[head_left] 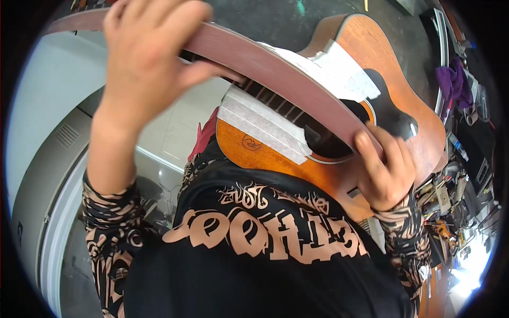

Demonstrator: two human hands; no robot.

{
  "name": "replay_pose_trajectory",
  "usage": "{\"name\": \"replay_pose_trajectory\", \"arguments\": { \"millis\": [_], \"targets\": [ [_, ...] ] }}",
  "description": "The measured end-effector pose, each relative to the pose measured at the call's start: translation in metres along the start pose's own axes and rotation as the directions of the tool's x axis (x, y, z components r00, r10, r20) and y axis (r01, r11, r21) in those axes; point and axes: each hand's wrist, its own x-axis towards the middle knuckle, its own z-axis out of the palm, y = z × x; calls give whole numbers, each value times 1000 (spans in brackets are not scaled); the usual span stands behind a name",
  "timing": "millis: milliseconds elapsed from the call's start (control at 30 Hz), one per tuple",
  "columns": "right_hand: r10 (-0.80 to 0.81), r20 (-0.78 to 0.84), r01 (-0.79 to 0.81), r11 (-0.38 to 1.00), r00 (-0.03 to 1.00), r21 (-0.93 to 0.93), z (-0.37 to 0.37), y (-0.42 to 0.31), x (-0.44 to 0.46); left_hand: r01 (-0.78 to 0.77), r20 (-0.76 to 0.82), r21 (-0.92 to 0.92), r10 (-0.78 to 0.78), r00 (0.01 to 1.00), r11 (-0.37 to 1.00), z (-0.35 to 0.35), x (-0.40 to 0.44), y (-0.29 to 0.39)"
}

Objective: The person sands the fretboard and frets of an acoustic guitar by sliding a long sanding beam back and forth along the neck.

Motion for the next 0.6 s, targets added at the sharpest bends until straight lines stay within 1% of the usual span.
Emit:
{"name": "replay_pose_trajectory", "arguments": {
  "millis": [33,133,167,200,267,333,367,433,467,500,533,567,600],
  "targets": [
    [11,-18,-12,1000,1000,-8,5,1,-1,34,17,-17,-33,999,999,1,2,5],
    [11,-28,-11,1000,1000,10,17,-4,21,72,40,-10,-71,997,997,1,-7,-46],
    [15,-20,-15,1000,1000,23,19,-7,32,102,-9,44,-102,995,994,0,-1,-51],
    [19,-12,-19,999,1000,36,21,-9,43,100,-5,48,-100,995,994,-2,1,-47],
    [6,14,-6,999,1000,39,13,-2,34,17,22,69,-18,1000,997,-5,5,-44],
    [10,16,-10,999,1000,32,2,9,5,29,-13,57,-28,1000,998,2,12,-15],
    [16,14,-16,999,1000,31,2,12,-4,51,36,21,-52,998,998,4,16,-4],
    [19,24,-19,999,1000,35,0,4,7,5,-26,46,-3,1000,999,9,13,-16],
    [45,86,-50,997,995,51,0,0,19,-17,-56,61,21,998,998,11,12,-22],
    [74,147,-84,994,986,64,2,-6,37,32,-22,55,-31,999,998,5,10,-39],
    [53,127,-65,994,991,88,8,-10,49,83,23,43,-84,996,996,0,5,-52],
    [51,139,-65,993,989,98,6,-13,53,19,17,60,-21,1000,998,-1,1,-66],
    [48,146,-64,993,988,102,6,-14,57,14,16,68,-15,1000,998,-3,4,-63]
  ]
}}
